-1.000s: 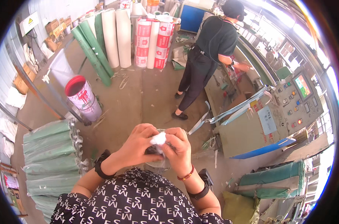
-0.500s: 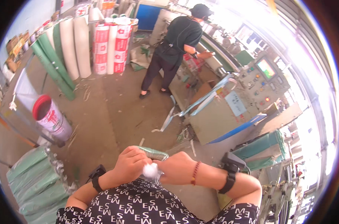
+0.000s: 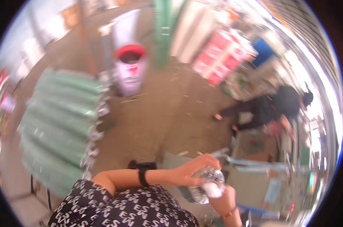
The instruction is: Packing rolls of green material into plastic bags and placing them on a storage rack.
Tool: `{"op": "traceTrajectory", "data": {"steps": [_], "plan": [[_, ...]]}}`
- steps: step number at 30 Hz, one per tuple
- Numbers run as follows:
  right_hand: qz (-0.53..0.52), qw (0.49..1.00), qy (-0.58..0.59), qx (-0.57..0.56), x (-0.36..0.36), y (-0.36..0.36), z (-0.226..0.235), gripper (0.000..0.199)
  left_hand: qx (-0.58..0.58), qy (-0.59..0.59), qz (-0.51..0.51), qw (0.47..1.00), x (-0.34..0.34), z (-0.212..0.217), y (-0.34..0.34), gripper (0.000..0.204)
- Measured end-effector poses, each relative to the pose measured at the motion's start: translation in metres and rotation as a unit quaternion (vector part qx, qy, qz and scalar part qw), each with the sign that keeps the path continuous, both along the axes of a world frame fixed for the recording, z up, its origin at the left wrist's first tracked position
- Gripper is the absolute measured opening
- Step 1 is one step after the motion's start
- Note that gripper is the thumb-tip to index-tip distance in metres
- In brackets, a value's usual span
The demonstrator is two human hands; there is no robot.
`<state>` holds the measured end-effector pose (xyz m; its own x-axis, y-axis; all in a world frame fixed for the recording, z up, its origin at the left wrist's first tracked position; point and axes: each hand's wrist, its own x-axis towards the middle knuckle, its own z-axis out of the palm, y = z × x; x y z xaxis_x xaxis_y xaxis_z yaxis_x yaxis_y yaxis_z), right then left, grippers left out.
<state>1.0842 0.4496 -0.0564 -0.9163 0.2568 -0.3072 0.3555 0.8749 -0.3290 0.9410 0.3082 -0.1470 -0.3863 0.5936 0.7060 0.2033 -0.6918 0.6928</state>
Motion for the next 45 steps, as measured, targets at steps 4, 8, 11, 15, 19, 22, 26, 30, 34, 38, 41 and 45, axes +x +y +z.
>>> {"op": "traceTrajectory", "data": {"steps": [4, 8, 11, 15, 19, 22, 26, 30, 34, 38, 41, 45], "plan": [[-0.119, 0.955, 0.017, -0.272, -0.038, -0.022, 0.015, 0.026, -0.111, -0.51, 0.212, 0.827, 0.011, -0.077, -0.042, 0.028], [0.094, 0.961, 0.034, -0.258, -0.053, -0.041, 0.033, 0.027, -0.12, -0.796, 0.147, 0.575, 0.093, -0.251, -0.091, 0.037], [0.283, 0.947, 0.018, -0.15, 0.01, 0.015, 0.073, 0.033, -0.056, -0.902, 0.049, 0.425, 0.151, -0.282, -0.064, 0.057], [0.261, 0.96, -0.058, -0.078, 0.078, 0.054, 0.07, 0.034, 0.092, -0.876, -0.094, 0.464, 0.21, -0.318, -0.017, 0.088], [0.134, 0.985, -0.074, -0.078, 0.149, 0.094, 0.034, 0.036, 0.145, -0.719, 0.081, 0.675, 0.202, -0.276, -0.005, 0.099], [0.036, 0.99, -0.065, -0.121, 0.193, 0.119, -0.002, 0.037, 0.264, -0.712, 0.088, 0.645, 0.204, -0.23, -0.03, 0.103], [-0.06, 0.974, -0.046, -0.211, 0.225, 0.133, -0.058, 0.038, 0.246, -0.673, 0.171, 0.676, 0.215, -0.222, -0.064, 0.103], [-0.105, 0.938, -0.04, -0.328, 0.226, 0.132, -0.122, 0.04, 0.268, -0.647, 0.239, 0.672, 0.203, -0.217, -0.13, 0.102], [-0.068, 0.869, -0.054, -0.488, 0.179, 0.088, -0.191, 0.042, 0.191, -0.584, 0.428, 0.663, 0.162, -0.197, -0.246, 0.092], [-0.014, 0.698, -0.214, -0.683, 0.067, -0.026, -0.265, 0.052, 0.165, -0.577, 0.588, 0.542, 0.119, -0.19, -0.361, 0.084], [0.185, 0.751, -0.235, -0.589, -0.02, -0.142, -0.308, 0.052, 0.083, -0.573, 0.651, 0.49, 0.12, -0.254, -0.408, 0.078], [0.042, 0.724, -0.308, -0.616, -0.094, -0.267, -0.352, 0.045, 0.101, -0.742, 0.501, 0.434, 0.162, -0.417, -0.418, 0.071]]}}
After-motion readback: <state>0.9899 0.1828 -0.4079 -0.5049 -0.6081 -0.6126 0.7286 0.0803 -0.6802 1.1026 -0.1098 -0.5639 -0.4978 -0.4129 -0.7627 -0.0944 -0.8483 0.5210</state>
